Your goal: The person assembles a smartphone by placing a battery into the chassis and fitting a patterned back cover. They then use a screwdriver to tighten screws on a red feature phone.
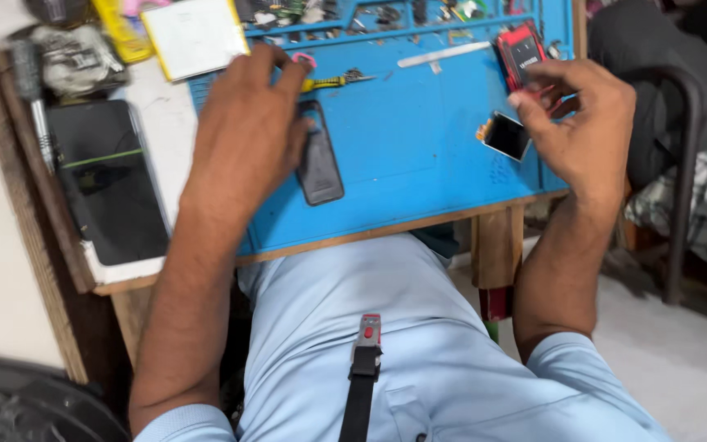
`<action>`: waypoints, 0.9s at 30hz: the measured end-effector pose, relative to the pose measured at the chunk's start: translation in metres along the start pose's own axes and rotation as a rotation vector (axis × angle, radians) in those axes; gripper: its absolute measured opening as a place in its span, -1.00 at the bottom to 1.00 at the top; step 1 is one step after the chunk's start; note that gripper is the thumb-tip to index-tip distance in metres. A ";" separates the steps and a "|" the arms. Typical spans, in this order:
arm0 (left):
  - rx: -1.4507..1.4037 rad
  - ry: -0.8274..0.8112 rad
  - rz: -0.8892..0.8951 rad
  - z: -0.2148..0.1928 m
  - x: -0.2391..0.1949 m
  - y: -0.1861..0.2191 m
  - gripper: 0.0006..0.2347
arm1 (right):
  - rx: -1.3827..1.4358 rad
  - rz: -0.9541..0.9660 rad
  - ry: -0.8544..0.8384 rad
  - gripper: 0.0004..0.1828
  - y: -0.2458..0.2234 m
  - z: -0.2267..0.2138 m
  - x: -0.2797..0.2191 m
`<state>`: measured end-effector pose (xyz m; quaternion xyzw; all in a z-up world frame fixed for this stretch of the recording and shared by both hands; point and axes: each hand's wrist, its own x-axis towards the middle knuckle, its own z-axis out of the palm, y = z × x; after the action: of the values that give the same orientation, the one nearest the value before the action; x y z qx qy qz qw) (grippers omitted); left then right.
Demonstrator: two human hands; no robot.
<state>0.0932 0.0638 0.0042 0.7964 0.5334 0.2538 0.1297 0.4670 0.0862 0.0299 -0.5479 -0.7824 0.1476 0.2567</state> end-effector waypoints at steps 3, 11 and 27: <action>0.051 0.001 0.019 0.009 0.013 -0.015 -0.61 | -0.153 0.001 -0.085 -0.54 -0.001 -0.010 -0.021; -0.029 -0.032 0.033 0.017 0.015 -0.027 -0.72 | -0.274 0.046 -0.041 -0.49 0.003 0.006 -0.052; -0.108 0.101 -0.057 0.023 0.005 -0.025 -0.77 | -0.012 0.020 0.010 -0.47 0.024 -0.018 0.006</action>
<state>0.0877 0.0799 -0.0258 0.7587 0.5474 0.3184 0.1528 0.4940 0.0997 0.0338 -0.5579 -0.7765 0.1427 0.2560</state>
